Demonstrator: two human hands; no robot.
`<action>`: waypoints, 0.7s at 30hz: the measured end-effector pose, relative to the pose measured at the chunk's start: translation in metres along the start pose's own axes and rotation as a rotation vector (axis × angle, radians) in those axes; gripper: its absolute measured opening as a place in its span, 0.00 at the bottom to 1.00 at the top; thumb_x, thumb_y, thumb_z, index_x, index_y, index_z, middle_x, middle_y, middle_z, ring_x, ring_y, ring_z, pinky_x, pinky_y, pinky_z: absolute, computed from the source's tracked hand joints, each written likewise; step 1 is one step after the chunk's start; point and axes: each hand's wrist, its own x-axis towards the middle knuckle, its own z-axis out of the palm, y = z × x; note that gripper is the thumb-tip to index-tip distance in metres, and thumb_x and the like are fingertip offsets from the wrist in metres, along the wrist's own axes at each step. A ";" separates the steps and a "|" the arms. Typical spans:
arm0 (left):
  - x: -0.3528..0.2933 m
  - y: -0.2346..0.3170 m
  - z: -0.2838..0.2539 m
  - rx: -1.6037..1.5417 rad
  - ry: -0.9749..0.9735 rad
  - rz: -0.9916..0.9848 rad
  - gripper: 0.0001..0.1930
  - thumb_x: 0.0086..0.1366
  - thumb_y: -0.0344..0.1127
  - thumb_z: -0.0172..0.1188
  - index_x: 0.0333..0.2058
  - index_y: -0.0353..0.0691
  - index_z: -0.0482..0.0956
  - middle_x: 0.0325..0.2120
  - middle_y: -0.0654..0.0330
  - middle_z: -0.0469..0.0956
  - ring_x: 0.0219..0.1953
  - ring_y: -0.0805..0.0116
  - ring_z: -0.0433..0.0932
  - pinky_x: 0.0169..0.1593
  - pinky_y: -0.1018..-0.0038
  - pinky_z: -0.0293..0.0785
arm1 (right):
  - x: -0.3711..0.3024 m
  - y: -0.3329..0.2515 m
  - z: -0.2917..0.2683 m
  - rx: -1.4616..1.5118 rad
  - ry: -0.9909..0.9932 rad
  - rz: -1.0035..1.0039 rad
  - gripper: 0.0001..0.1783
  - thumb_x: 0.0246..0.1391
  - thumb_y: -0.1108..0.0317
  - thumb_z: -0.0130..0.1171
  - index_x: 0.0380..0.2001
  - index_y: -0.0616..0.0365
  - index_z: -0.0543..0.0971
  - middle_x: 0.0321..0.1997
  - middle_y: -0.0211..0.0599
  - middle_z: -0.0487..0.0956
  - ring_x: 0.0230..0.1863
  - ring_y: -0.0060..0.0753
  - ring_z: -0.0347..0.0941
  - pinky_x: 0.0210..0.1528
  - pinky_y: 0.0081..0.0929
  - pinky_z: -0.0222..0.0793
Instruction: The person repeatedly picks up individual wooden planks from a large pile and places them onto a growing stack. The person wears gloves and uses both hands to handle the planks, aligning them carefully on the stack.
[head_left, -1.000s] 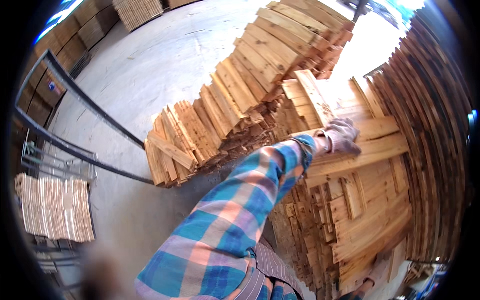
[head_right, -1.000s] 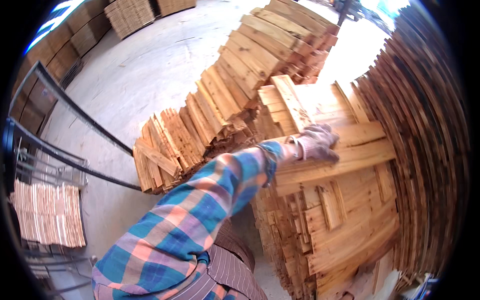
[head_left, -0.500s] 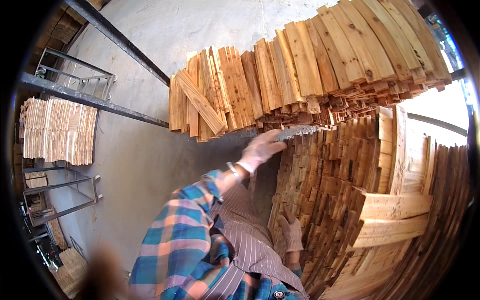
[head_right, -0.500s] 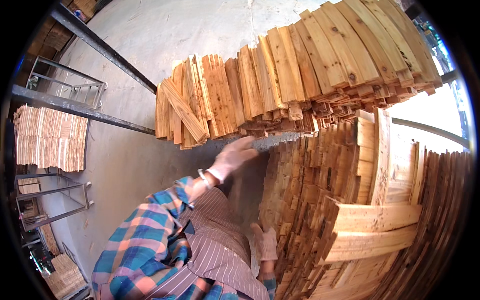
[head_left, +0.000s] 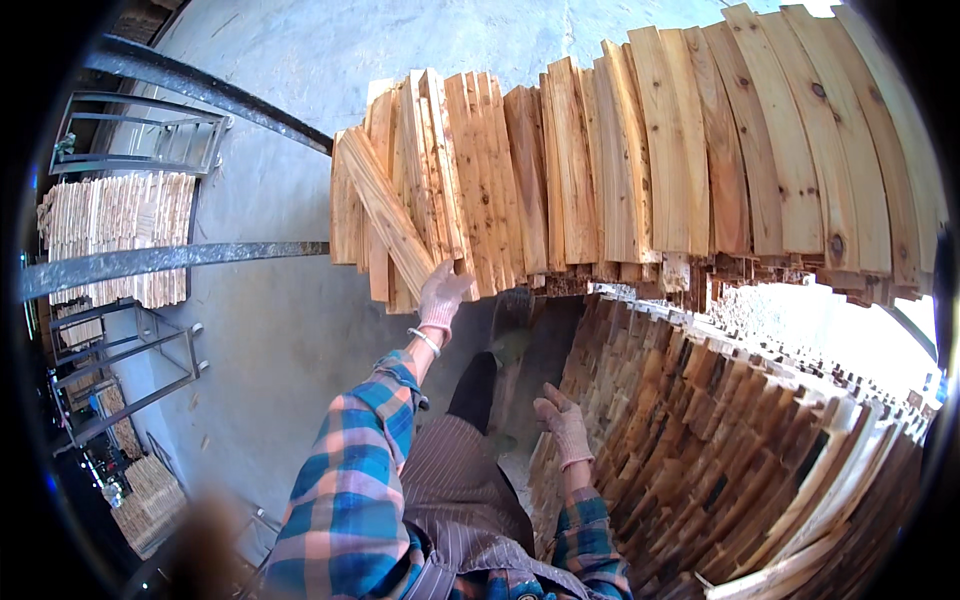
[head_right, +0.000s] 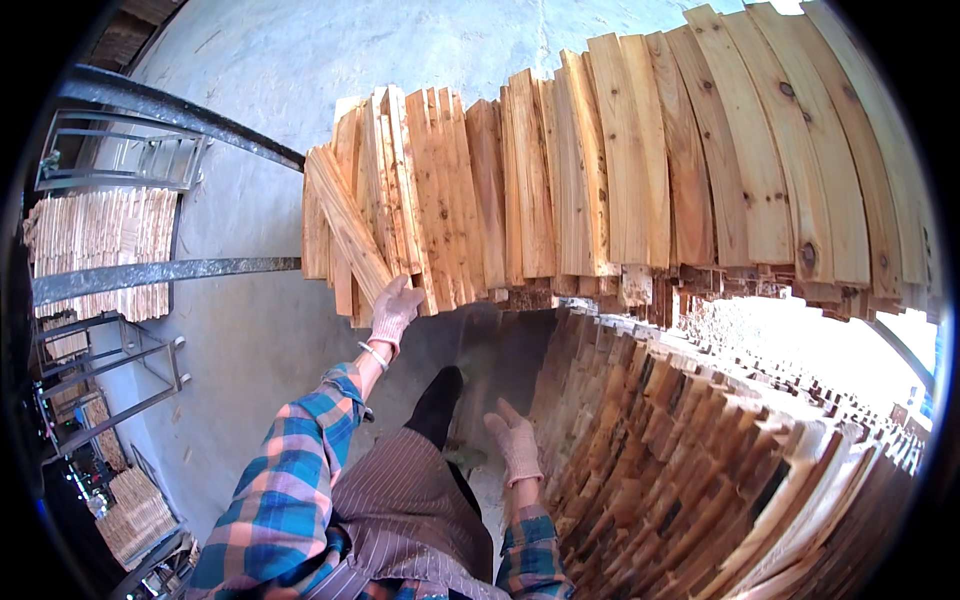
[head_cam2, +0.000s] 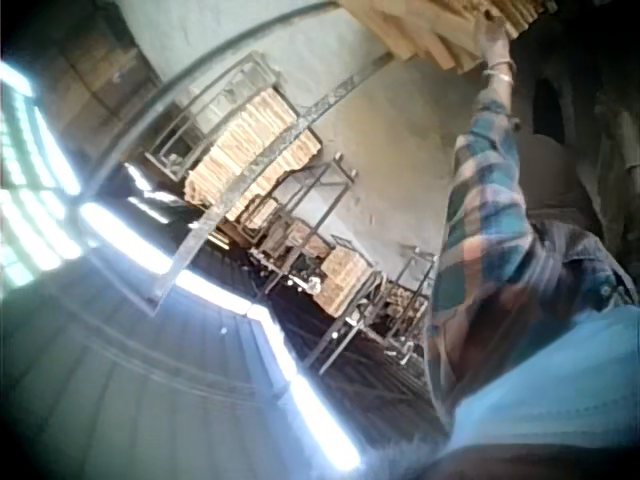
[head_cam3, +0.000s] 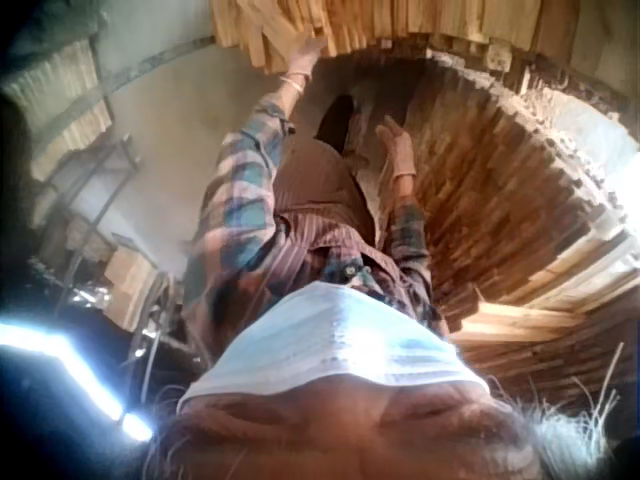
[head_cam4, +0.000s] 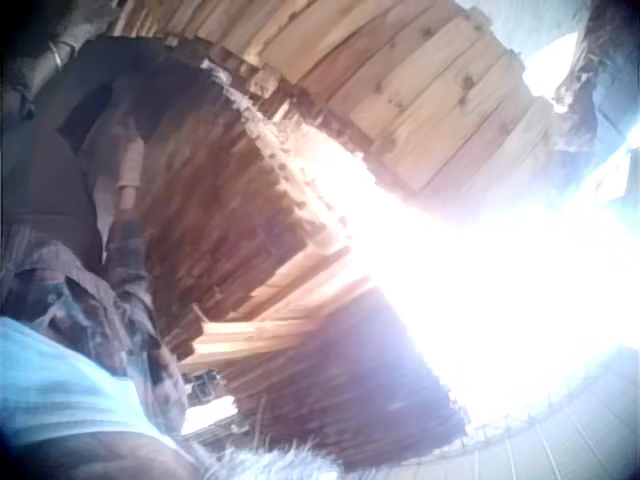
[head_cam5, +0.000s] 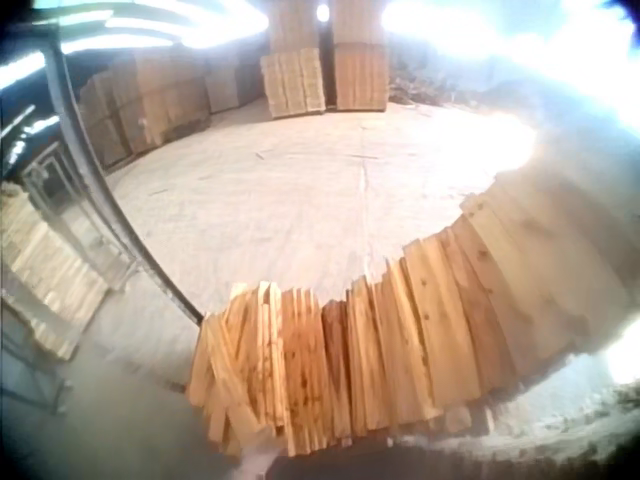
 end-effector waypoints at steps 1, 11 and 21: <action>0.021 0.000 0.005 -0.055 0.003 0.004 0.31 0.58 0.34 0.68 0.57 0.26 0.68 0.38 0.56 0.78 0.36 0.68 0.76 0.43 0.74 0.73 | 0.017 0.003 0.003 0.024 -0.037 0.035 0.33 0.55 0.65 0.62 0.63 0.63 0.67 0.46 0.32 0.79 0.32 0.17 0.71 0.33 0.20 0.70; 0.076 -0.010 0.012 0.707 0.238 0.298 0.32 0.54 0.39 0.67 0.54 0.30 0.68 0.48 0.41 0.77 0.49 0.48 0.78 0.51 0.62 0.73 | 0.122 -0.043 0.020 -0.231 -0.061 -0.083 0.37 0.54 0.64 0.63 0.64 0.66 0.64 0.49 0.36 0.80 0.38 0.24 0.75 0.41 0.22 0.71; 0.068 -0.011 -0.024 0.911 0.096 0.243 0.35 0.58 0.42 0.61 0.63 0.40 0.62 0.61 0.50 0.68 0.60 0.53 0.69 0.59 0.64 0.68 | 0.186 -0.113 0.143 -0.859 -0.098 -0.189 0.42 0.46 0.47 0.68 0.57 0.65 0.69 0.48 0.58 0.79 0.52 0.53 0.76 0.52 0.39 0.72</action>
